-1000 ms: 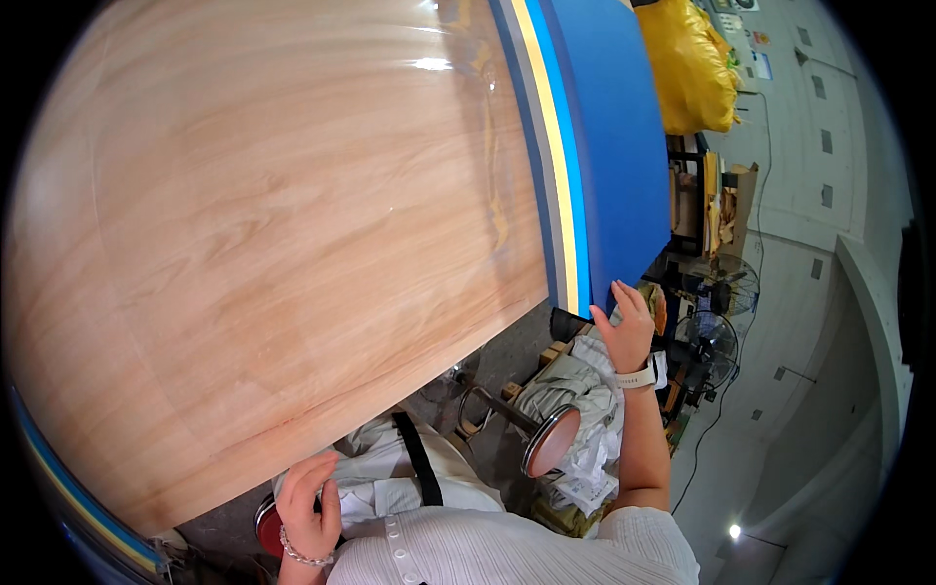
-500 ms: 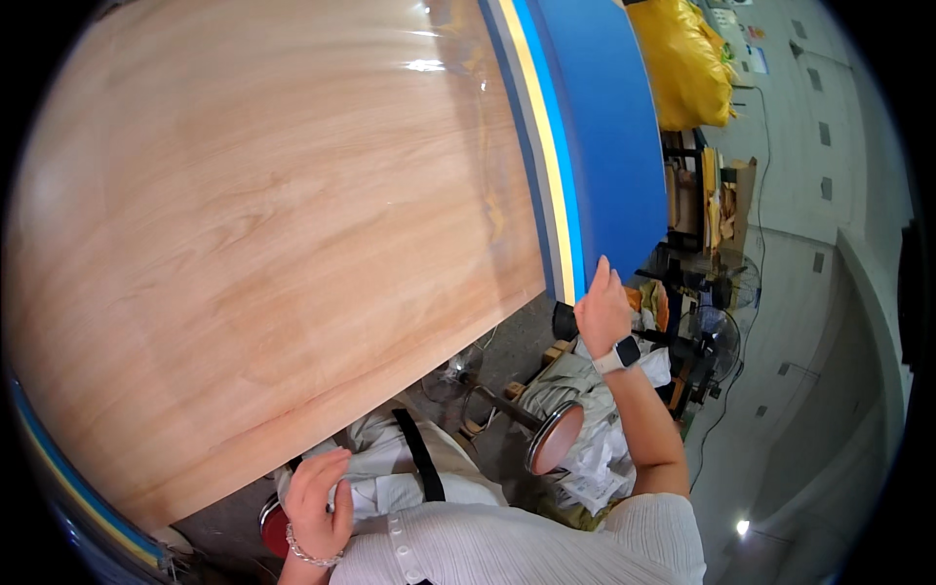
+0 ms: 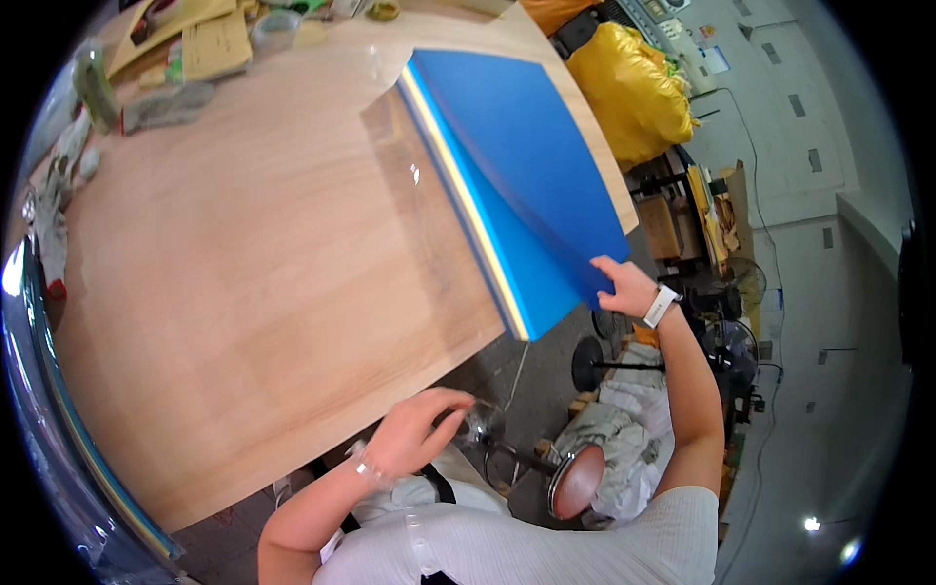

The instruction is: The person wraps various colored boards (yellow, white, blue, grey) in clear plastic bags on a wooden table. They pick up a board, place it into a plastic bag, and smooth the plastic over the surface before stacking the wrapped item.

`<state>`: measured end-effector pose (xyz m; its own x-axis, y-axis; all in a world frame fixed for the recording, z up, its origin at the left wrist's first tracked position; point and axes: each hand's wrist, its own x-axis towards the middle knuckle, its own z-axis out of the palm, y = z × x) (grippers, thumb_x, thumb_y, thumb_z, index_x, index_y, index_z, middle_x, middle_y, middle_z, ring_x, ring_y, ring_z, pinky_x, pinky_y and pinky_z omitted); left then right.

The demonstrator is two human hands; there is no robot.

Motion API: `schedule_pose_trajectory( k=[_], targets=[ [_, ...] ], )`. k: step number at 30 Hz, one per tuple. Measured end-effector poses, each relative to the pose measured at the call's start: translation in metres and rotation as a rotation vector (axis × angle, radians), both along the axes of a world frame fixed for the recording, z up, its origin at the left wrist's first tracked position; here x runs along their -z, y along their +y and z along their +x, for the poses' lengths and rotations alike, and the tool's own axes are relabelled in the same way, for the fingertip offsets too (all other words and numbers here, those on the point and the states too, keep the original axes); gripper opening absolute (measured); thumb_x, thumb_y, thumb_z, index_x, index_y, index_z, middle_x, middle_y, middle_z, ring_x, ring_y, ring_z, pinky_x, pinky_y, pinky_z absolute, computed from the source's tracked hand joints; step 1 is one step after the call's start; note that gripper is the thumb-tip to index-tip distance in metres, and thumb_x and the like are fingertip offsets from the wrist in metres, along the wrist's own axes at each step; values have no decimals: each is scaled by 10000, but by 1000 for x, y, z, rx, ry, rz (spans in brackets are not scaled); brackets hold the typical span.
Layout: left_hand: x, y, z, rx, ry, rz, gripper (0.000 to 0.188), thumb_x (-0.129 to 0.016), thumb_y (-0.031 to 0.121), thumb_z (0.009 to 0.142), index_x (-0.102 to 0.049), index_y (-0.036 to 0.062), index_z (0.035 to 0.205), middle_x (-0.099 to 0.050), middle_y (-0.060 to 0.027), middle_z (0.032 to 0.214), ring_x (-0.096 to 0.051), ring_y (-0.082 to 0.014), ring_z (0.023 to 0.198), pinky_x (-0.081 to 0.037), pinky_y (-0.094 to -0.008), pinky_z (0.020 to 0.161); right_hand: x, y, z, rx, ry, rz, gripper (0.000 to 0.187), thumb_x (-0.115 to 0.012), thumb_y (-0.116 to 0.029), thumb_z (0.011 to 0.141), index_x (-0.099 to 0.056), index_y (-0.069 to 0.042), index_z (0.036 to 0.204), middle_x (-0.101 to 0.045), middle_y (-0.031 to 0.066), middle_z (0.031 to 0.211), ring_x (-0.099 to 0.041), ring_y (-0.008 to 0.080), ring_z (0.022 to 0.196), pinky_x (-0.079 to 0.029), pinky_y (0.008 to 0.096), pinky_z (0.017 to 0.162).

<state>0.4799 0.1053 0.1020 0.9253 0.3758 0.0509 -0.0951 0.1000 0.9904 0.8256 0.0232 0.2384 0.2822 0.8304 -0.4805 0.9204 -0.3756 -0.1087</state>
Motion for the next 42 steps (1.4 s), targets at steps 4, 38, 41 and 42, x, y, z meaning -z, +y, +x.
schedule_pose_trajectory(
  k=[4,38,41,42],
  targets=[
    [22,-5,140,27,-49,-832,412,-456,298,867,-401,57,1196,-471,-100,1164,-493,-216,1013,-404,-335,821,0,5,3,-143,-66,-44,400,-510,-101,651,-429,-6,1031,-559,207,657,-555,377,631,-447,441,570],
    [1,-3,315,-455,132,-938,589,-557,85,776,-208,79,1250,-460,-147,1133,-495,-267,1014,-463,-438,753,119,90,371,625,-47,482,683,-361,-596,785,-606,27,924,-563,259,943,-532,377,929,-399,411,808],
    [-6,-8,315,-437,109,-839,603,-565,55,762,-207,68,1248,-456,-140,1131,-504,-249,994,-486,-394,703,110,77,369,509,-152,765,612,-428,-538,794,-614,44,742,-562,255,678,-578,362,681,-416,439,632],
    [-13,-11,314,-410,122,-820,611,-571,57,759,-206,67,1248,-452,-137,1133,-505,-243,989,-491,-378,691,86,72,351,556,-110,728,645,-433,-553,786,-600,65,702,-548,271,668,-567,390,660,-415,450,606]
  ],
)
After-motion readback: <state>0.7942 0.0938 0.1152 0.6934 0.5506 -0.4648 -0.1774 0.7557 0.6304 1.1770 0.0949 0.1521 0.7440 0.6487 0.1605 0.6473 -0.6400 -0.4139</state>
